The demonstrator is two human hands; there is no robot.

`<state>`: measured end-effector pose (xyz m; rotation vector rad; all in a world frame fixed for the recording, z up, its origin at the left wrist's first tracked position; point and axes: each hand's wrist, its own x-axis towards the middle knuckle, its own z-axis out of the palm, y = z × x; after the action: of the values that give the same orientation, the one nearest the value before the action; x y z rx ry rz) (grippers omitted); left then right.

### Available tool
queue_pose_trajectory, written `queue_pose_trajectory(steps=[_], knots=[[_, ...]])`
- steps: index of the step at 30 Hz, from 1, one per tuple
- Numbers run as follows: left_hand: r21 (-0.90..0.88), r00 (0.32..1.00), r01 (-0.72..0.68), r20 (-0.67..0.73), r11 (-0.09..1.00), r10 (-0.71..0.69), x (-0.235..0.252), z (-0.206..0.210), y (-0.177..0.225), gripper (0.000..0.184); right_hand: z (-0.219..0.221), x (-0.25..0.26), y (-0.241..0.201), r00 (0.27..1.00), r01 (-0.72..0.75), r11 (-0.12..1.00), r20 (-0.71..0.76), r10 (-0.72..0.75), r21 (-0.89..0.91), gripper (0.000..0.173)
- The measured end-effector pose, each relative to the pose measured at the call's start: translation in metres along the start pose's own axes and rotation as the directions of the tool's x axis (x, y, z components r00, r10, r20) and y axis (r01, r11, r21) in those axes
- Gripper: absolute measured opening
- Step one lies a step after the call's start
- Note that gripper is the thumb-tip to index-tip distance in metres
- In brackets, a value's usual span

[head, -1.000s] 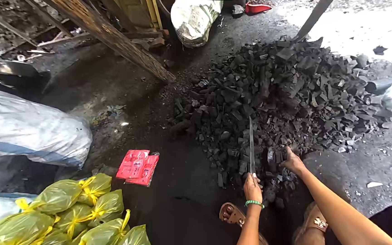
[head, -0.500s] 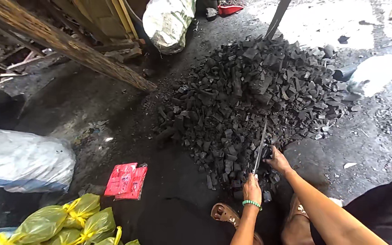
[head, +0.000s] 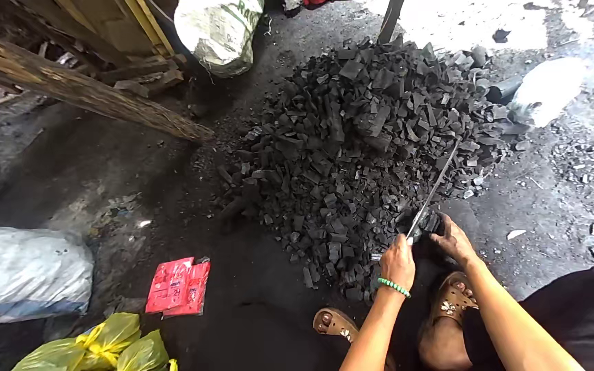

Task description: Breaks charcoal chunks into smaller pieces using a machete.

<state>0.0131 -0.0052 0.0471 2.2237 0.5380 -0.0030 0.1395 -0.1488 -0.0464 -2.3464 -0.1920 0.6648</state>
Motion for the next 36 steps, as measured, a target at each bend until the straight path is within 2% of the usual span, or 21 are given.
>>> queue_pose_trajectory(steps=[1,2,3,4,5,6,7,8,9,10,12,16,20,22,24,25,26,28,31,33,36], knots=[[-0.064,0.968,-0.181,-0.187,0.981,0.166,0.002,0.005,0.004,0.026,0.001,-0.002,0.001,1.0,0.013,1.0,-0.003,-0.013,0.009,0.076],[-0.101,0.9,-0.329,-0.334,0.939,0.279,0.007,0.01,0.007,0.026,0.001,-0.002,0.003,1.0,0.027,1.0,-0.011,-0.027,0.009,0.076],[-0.118,0.847,-0.412,-0.416,0.904,0.332,0.011,0.017,0.007,0.028,0.001,-0.002,0.004,0.999,0.033,0.999,-0.016,-0.033,0.003,0.075],[-0.115,0.845,-0.414,-0.417,0.903,0.335,0.011,0.024,0.003,0.029,0.0,-0.003,0.003,0.999,0.033,0.999,-0.021,-0.033,-0.005,0.075],[-0.083,0.899,-0.333,-0.327,0.939,0.29,0.007,0.03,-0.006,0.029,0.0,-0.004,0.001,0.999,0.033,0.999,-0.027,-0.033,-0.012,0.075],[-0.005,0.981,-0.156,-0.121,0.988,0.154,0.002,0.033,-0.016,0.032,-0.001,-0.005,-0.002,0.999,0.021,1.0,-0.029,-0.021,-0.017,0.074],[0.131,0.98,0.072,0.175,0.989,-0.095,0.001,0.033,-0.023,0.039,-0.001,-0.005,-0.004,1.0,0.001,1.0,-0.028,-0.001,-0.028,0.074],[0.269,0.874,0.212,0.377,0.939,-0.306,0.004,0.037,-0.031,0.044,-0.001,-0.007,-0.004,0.999,-0.019,0.999,-0.027,0.018,-0.036,0.074],[0.342,0.788,0.27,0.458,0.9,-0.411,0.005,0.042,-0.038,0.046,0.0,-0.008,-0.003,0.999,-0.033,0.999,-0.031,0.032,-0.035,0.074],[0.356,0.753,0.297,0.483,0.886,-0.447,0.007,0.045,-0.039,0.047,-0.001,-0.007,-0.002,0.999,-0.04,0.999,-0.034,0.039,-0.028,0.073],[0.332,0.752,0.316,0.485,0.889,-0.448,0.006,0.04,-0.043,0.047,0.002,-0.007,-0.001,0.998,-0.049,0.999,-0.035,0.049,0.002,0.073],[0.208,0.817,0.35,0.41,0.913,-0.406,0.005,0.027,-0.054,0.046,0.003,0.001,0.001,0.998,-0.049,0.998,-0.022,0.05,0.044,0.085],[0.13,0.88,0.358,0.284,0.925,-0.381,-0.003,0.014,-0.059,0.044,0.008,0.008,-0.008,0.994,-0.063,0.997,-0.086,0.066,0.041,0.072],[0.081,0.902,0.361,0.223,0.929,-0.37,-0.006,0.01,-0.062,0.043,0.004,0.01,-0.023,0.995,-0.041,0.98,-0.085,0.059,0.193,0.071],[0.017,0.922,0.358,0.155,0.934,-0.356,-0.009,0.009,-0.067,0.041,0.001,0.006,-0.039,0.999,0.031,0.923,-0.04,-0.017,0.383,0.08],[-0.007,0.929,0.353,0.124,0.935,-0.35,-0.01,0.009,-0.069,0.041,0.002,0.006,-0.041,0.999,0.052,0.925,-0.016,-0.05,0.376,0.086],[-0.014,0.931,0.352,0.104,0.936,-0.349,-0.01,0.01,-0.071,0.041,0.007,0.008,-0.038,0.998,0.07,0.962,-0.016,-0.068,0.264,0.087],[0.005,0.93,0.355,0.104,0.935,-0.354,-0.01,0.008,-0.072,0.042,0.022,0.011,-0.03,0.998,0.063,0.989,-0.007,-0.064,-0.133,0.075],[0.037,0.919,0.372,0.125,0.928,-0.373,-0.014,0.007,-0.072,0.043,0.044,0.006,-0.033,0.994,0.1,0.85,0.098,-0.057,-0.518,0.063],[0.05,0.913,0.382,0.136,0.923,-0.385,-0.018,0.006,-0.072,0.042,0.053,0.003,-0.037,0.987,0.153,0.792,0.129,-0.094,-0.591,0.055],[0.067,0.914,0.376,0.137,0.924,-0.382,-0.018,0.006,-0.073,0.041,0.054,0.002,-0.044,0.981,0.189,0.831,0.14,-0.135,-0.523,0.057]])
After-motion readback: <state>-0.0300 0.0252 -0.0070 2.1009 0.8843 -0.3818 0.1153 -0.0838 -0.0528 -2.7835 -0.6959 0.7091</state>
